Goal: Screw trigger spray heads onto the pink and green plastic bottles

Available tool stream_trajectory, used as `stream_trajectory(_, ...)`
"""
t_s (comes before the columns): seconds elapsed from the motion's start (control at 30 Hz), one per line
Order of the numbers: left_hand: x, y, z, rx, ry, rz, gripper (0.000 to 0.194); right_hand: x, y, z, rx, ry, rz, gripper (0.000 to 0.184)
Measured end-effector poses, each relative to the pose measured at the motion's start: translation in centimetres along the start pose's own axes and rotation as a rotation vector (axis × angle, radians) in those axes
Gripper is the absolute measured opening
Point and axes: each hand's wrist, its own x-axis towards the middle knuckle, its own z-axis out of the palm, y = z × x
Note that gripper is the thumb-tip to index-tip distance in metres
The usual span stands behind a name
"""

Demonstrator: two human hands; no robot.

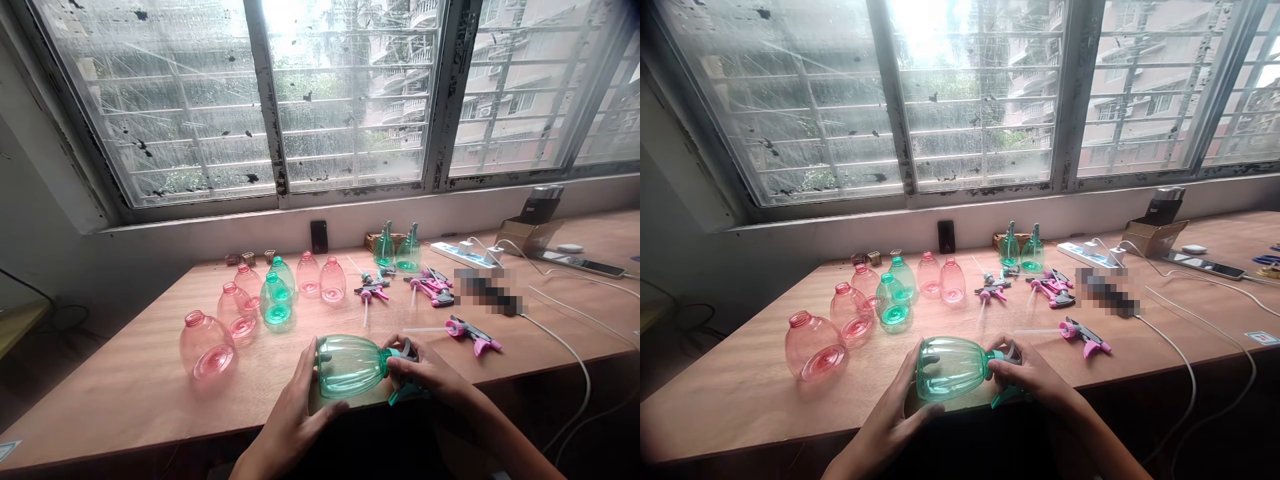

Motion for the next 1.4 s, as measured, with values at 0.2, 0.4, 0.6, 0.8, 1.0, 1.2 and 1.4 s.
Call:
stream_trajectory(0.2,0.04,0.15,0.07,-0.046,0.022,-0.005,0.094,-0.06,0.10,0.02,0.003,0.018,0.002,0.043)
stream_trajectory(0.4,0.16,0.16,0.19,-0.073,-0.016,0.051,0.086,-0.01,0.08,0.12,0.028,0.009,-0.001,0.042)
stream_trajectory(0.6,-0.02,-0.16,0.20,-0.059,-0.021,-0.019,0.107,-0.10,-0.02,0.09,0.020,0.031,0.006,0.042)
stream_trajectory(0.8,-0.04,0.07,-0.02,-0.027,0.006,0.000,0.096,-0.07,0.08,0.06,0.033,0.024,0.012,0.040)
stream_trajectory(1.0,0.27,0.30,0.13,-0.124,-0.026,0.066,0.085,0.03,0.02,0.16,0.053,0.003,0.001,0.038)
stream_trajectory(1.2,0.07,-0.10,0.18,-0.064,-0.032,0.053,0.104,-0.05,-0.34,0.29,0.056,0.001,0.016,0.041)
stream_trajectory(1.4,0.08,0.42,-0.07,-0.072,-0.017,0.026,0.092,-0.04,-0.38,0.31,0.051,0.004,0.029,0.041)
